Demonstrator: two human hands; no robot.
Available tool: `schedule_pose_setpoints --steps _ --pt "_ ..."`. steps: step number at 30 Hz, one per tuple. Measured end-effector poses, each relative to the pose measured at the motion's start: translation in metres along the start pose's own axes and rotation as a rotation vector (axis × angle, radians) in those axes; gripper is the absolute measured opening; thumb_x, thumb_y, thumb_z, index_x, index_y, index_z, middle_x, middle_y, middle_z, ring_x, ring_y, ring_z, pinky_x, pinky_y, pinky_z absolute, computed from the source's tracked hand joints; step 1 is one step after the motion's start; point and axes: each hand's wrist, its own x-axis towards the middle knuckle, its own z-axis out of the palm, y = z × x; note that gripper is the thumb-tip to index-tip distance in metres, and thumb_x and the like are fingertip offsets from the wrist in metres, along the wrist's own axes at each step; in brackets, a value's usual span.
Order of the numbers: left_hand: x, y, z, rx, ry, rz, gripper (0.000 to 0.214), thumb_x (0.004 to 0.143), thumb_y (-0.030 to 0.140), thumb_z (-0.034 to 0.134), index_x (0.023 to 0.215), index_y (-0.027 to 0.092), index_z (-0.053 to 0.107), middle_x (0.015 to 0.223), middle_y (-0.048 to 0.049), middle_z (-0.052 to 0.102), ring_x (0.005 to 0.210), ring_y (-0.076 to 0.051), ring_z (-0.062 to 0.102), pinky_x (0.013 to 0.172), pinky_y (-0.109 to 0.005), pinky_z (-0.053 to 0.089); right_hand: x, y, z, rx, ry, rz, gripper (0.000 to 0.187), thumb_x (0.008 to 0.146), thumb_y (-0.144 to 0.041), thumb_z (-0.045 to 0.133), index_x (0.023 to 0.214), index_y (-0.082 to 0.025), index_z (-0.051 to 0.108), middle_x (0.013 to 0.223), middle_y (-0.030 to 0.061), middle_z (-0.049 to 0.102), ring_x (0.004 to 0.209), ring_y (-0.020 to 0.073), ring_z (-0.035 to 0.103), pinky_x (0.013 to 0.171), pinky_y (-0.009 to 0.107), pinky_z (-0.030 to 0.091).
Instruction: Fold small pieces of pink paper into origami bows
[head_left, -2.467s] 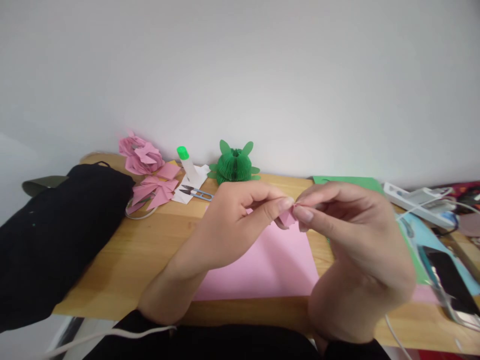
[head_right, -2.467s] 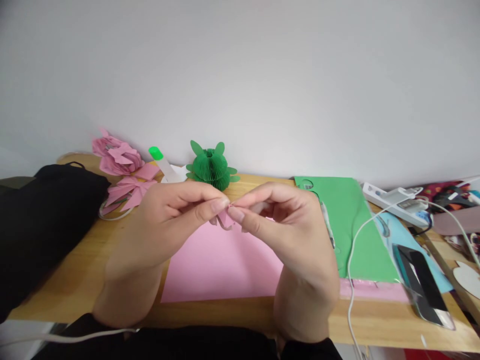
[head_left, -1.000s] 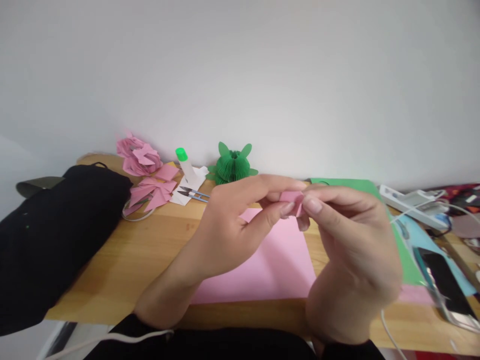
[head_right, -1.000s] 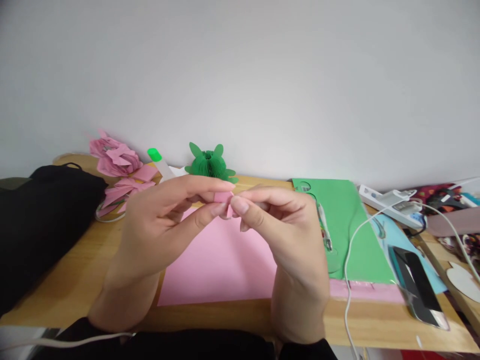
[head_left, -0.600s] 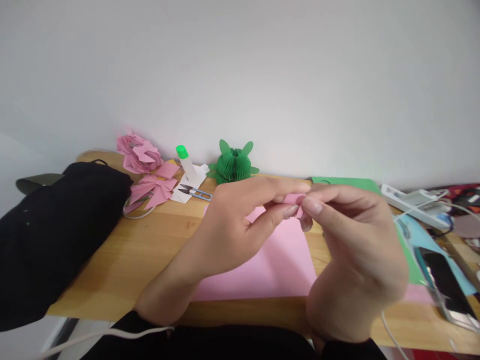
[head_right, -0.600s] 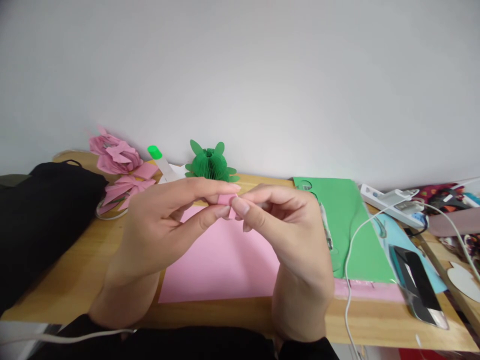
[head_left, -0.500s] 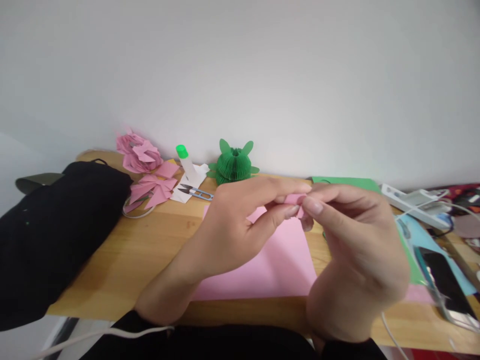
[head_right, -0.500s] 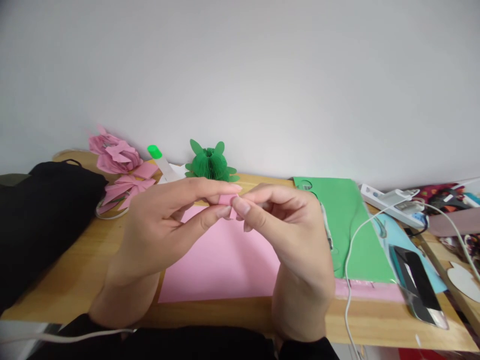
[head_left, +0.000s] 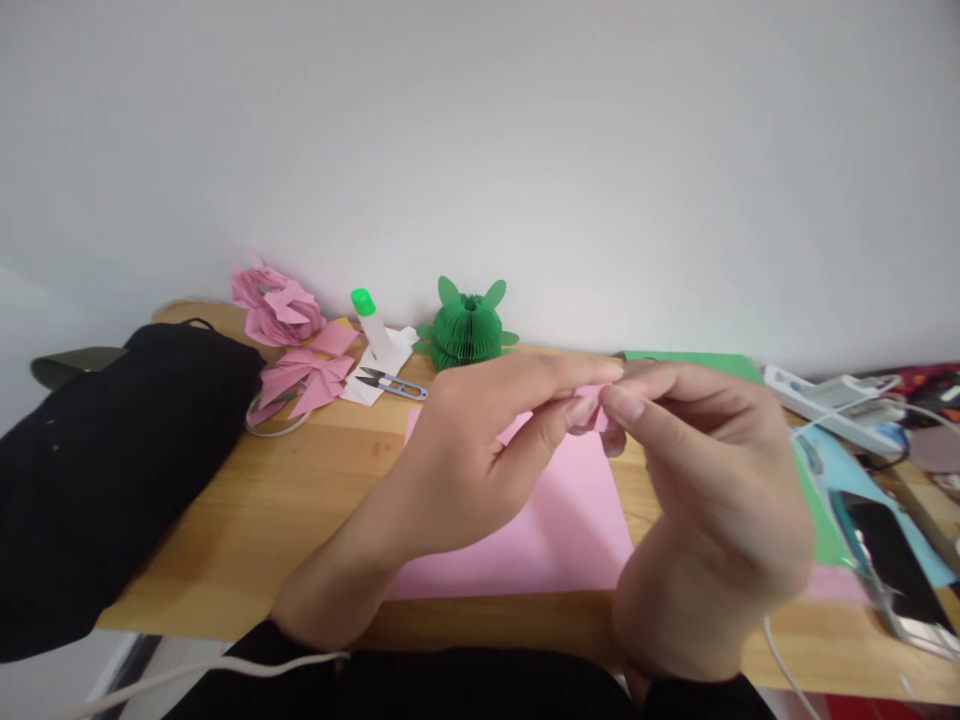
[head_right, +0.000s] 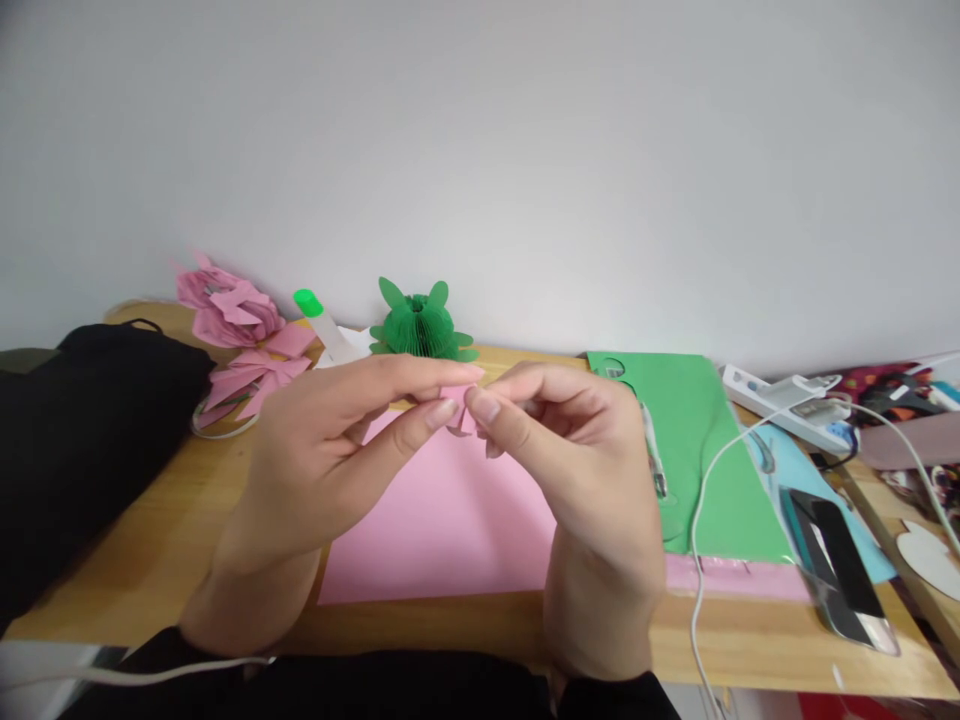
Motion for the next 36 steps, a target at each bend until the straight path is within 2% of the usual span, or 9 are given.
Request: schedule_pose_setpoints --steps 9,14,18,22,25,30,36 --pt "-0.0016 -0.0013 0.0024 -0.043 0.006 -0.039 0.027 0.094 0.008 0.06 0.113 0.022 0.071 0.097 0.0004 0.078 0.082 -0.011 0.072 0.078 -0.023 0.06 0.0006 0.0014 0.006 -0.05 0.064 -0.033 0.014 0.079 -0.033 0.083 0.068 -0.027 0.077 0.064 0.0003 0.07 0.059 0.013 0.062 0.052 0.027 0.052" --pt "-0.002 -0.0012 0.0053 -0.117 0.005 -0.13 0.034 0.093 0.012 0.061 0.123 0.026 0.068 0.081 0.0024 0.07 0.076 -0.013 0.069 0.076 -0.028 0.061 -0.001 0.0024 0.0062 -0.115 0.109 -0.068 0.019 0.078 -0.035 0.084 0.067 -0.024 0.073 0.062 -0.0011 0.067 0.055 0.0116 0.058 0.051 0.026 0.05" --pt "-0.0003 0.0009 0.0056 -0.167 0.005 -0.186 0.035 0.091 0.011 0.063 0.121 0.027 0.068 0.079 0.0031 0.067 0.073 -0.011 0.067 0.067 -0.024 0.06 -0.0013 0.004 0.0053 -0.098 0.109 -0.072 0.016 0.081 -0.027 0.081 0.068 -0.024 0.073 0.062 -0.0018 0.067 0.056 0.0108 0.059 0.053 0.025 0.05" --pt "0.0021 0.0042 0.0047 -0.235 0.034 -0.283 0.031 0.088 0.01 0.067 0.116 0.024 0.071 0.073 0.0047 0.061 0.065 -0.009 0.065 0.057 -0.018 0.057 0.0001 0.0055 0.0049 -0.016 0.082 -0.088 0.025 0.09 -0.028 0.071 0.065 -0.023 0.071 0.06 -0.0012 0.067 0.055 0.0111 0.058 0.053 0.026 0.051" --pt "0.0025 0.0051 0.0052 -0.262 0.047 -0.305 0.03 0.089 0.011 0.068 0.116 0.023 0.07 0.074 0.0042 0.066 0.068 -0.009 0.069 0.059 -0.018 0.058 0.0001 0.0053 0.0055 -0.006 0.09 -0.101 0.025 0.09 -0.028 0.071 0.066 -0.023 0.072 0.06 -0.0011 0.067 0.056 0.0113 0.06 0.053 0.025 0.052" --pt "0.0028 0.0057 0.0064 -0.246 0.049 -0.324 0.027 0.089 0.013 0.069 0.115 0.022 0.069 0.077 0.0031 0.073 0.07 -0.01 0.072 0.061 -0.018 0.06 -0.0015 0.0056 0.0058 -0.033 0.093 -0.08 0.011 0.083 -0.026 0.078 0.074 -0.023 0.075 0.065 -0.0009 0.072 0.059 0.0118 0.066 0.056 0.025 0.058" --pt "0.0054 0.0078 0.0044 -0.198 0.014 -0.33 0.019 0.088 0.015 0.07 0.107 0.018 0.071 0.079 0.0011 0.074 0.071 -0.01 0.072 0.055 -0.014 0.056 -0.0005 0.0082 0.0012 -0.068 0.057 -0.114 0.009 0.082 -0.02 0.078 0.074 -0.022 0.075 0.067 -0.0017 0.074 0.058 0.0099 0.064 0.055 0.022 0.055"
